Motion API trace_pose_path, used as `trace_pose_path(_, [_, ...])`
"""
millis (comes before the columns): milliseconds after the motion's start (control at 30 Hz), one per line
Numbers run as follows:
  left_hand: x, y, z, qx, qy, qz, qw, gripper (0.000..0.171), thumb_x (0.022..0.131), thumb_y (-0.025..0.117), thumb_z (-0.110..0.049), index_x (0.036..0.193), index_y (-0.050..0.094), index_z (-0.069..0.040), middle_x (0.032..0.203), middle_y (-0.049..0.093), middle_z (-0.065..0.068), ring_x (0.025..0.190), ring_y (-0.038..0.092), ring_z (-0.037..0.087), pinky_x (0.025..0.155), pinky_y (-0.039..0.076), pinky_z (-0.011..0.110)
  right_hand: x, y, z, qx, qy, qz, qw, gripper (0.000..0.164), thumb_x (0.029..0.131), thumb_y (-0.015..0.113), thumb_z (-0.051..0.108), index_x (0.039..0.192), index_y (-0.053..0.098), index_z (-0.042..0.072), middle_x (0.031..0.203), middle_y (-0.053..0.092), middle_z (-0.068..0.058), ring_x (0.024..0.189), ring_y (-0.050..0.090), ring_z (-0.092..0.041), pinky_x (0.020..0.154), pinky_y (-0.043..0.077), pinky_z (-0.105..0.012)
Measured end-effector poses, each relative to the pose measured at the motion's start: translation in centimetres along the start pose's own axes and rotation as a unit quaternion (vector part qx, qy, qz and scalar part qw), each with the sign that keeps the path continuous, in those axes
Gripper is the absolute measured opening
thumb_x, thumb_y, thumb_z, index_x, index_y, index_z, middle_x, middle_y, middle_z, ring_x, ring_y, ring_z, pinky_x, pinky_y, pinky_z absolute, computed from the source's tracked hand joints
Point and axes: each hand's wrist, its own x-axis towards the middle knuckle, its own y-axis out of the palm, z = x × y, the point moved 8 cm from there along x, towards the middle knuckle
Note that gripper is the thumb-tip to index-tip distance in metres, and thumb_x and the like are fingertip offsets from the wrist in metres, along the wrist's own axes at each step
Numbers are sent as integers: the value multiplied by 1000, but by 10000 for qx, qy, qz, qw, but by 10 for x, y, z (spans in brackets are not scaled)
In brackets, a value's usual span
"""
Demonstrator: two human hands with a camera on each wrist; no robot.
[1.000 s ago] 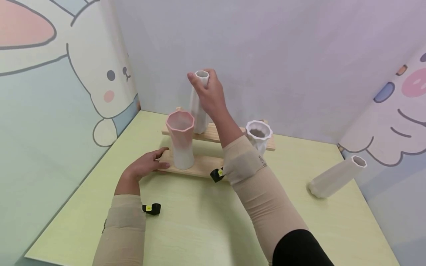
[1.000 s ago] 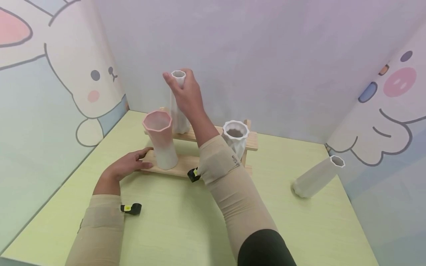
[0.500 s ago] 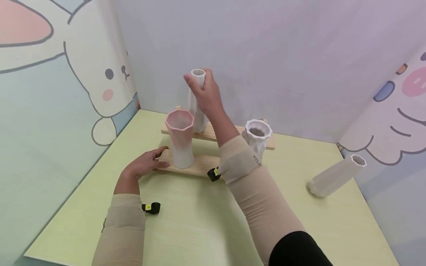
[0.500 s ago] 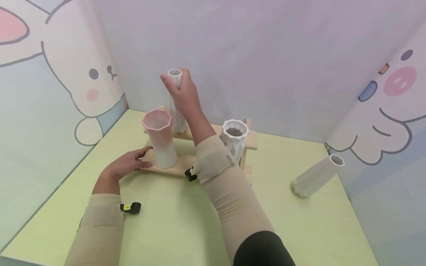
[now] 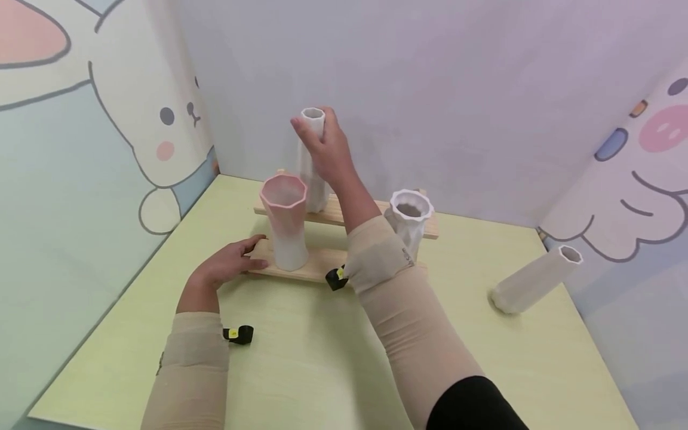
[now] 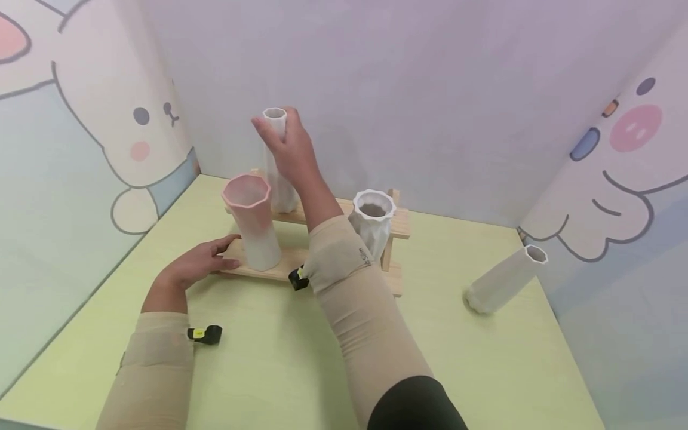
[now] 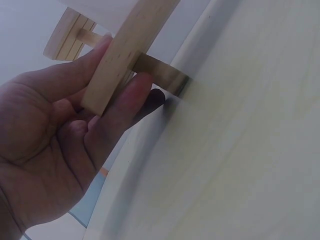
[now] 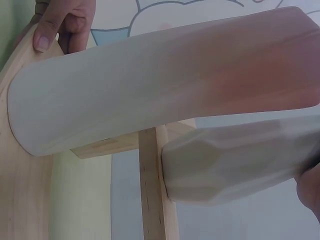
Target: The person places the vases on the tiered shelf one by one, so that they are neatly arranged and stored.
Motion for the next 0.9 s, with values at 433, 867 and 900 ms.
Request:
trace_pose_path(433, [1,0,0,15,-55,-6,10000,92,87,73,-41,158,19,-21,162,20,15,148,19,38,116,19,62,3,3,-1,158,-6,419,9990,49,96,59,45,131,42,16,108,56,-4,94,55,-17,79,51,-32])
trace_pose_path(867, [2,2,3,-47,11,-31,10000,90,87,72,-43,158,22,-22,161,24,14,146,24,36,116,22,60,2,2,-3,45,29,168,9998,52,94,60,49,132,44,18,105,58,-3,91,55,-16,76,50,-31])
trace_pose_path(900, [2,3,3,-45,18,-33,10000,90,87,72,-43,158,22,-22,161,24,14,146,25,36,116,22,60,1,1,-3,64,32,146,9999,53,94,60,50,133,44,19,106,58,-3,91,56,-17,76,51,-31])
